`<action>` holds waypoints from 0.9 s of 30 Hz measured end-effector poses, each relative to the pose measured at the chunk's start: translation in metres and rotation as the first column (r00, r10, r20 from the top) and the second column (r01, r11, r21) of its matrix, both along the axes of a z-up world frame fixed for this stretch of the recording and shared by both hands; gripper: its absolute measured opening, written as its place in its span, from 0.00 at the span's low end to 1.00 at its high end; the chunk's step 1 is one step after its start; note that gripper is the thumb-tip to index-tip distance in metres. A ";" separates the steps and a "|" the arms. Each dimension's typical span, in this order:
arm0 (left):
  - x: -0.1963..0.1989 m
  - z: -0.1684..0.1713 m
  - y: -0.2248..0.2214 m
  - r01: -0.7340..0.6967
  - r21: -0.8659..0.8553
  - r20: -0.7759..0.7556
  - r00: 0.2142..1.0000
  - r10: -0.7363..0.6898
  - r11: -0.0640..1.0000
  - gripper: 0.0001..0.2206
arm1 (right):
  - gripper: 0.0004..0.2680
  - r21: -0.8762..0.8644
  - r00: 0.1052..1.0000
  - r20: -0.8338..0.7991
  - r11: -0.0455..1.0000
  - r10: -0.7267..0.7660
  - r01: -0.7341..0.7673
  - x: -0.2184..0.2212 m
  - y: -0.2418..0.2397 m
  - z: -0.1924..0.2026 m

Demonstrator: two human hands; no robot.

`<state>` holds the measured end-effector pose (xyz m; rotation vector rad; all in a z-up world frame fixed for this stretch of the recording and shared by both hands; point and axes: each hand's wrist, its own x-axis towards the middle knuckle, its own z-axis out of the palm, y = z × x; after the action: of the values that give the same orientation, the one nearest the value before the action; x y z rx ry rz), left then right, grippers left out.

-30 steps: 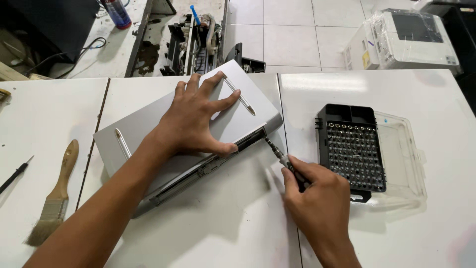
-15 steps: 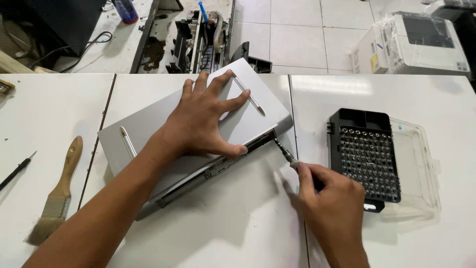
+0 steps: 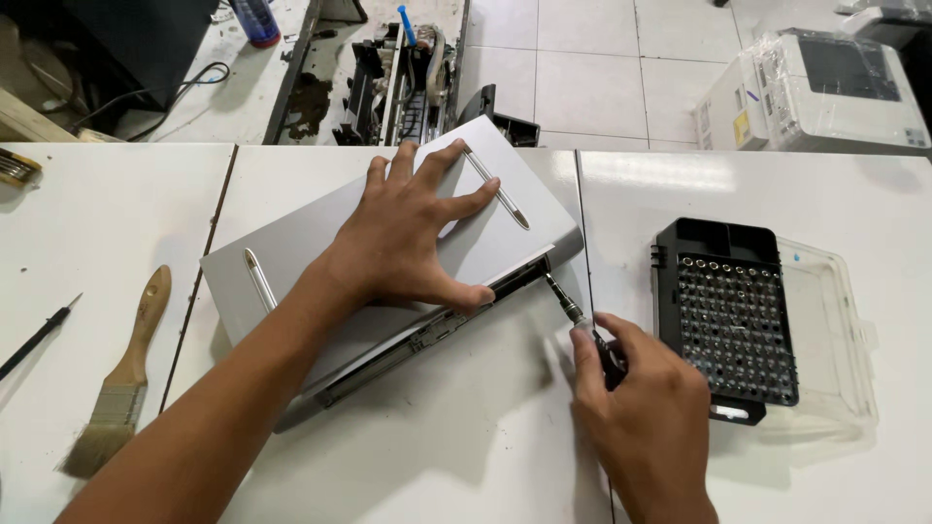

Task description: The person uses a screwdriver to remove screws from the side of a white Canon printer. They repeatedly select different bits from a black bit case, attach them to the screwdriver, and attempt to unscrew fasteners on the printer's side panel.

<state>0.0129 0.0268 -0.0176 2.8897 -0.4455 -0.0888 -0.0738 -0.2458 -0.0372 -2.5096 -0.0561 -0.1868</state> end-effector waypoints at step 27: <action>-0.002 0.001 0.000 0.009 -0.022 0.031 0.999 -0.009 1.000 0.55 | 0.08 -0.063 0.967 0.253 0.998 0.012 0.004 -0.003 0.002 -0.002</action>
<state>0.0107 0.0272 -0.0170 2.8711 -0.4623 -0.0408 -0.0769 -0.2440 -0.0397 -2.5332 -0.1735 -0.5113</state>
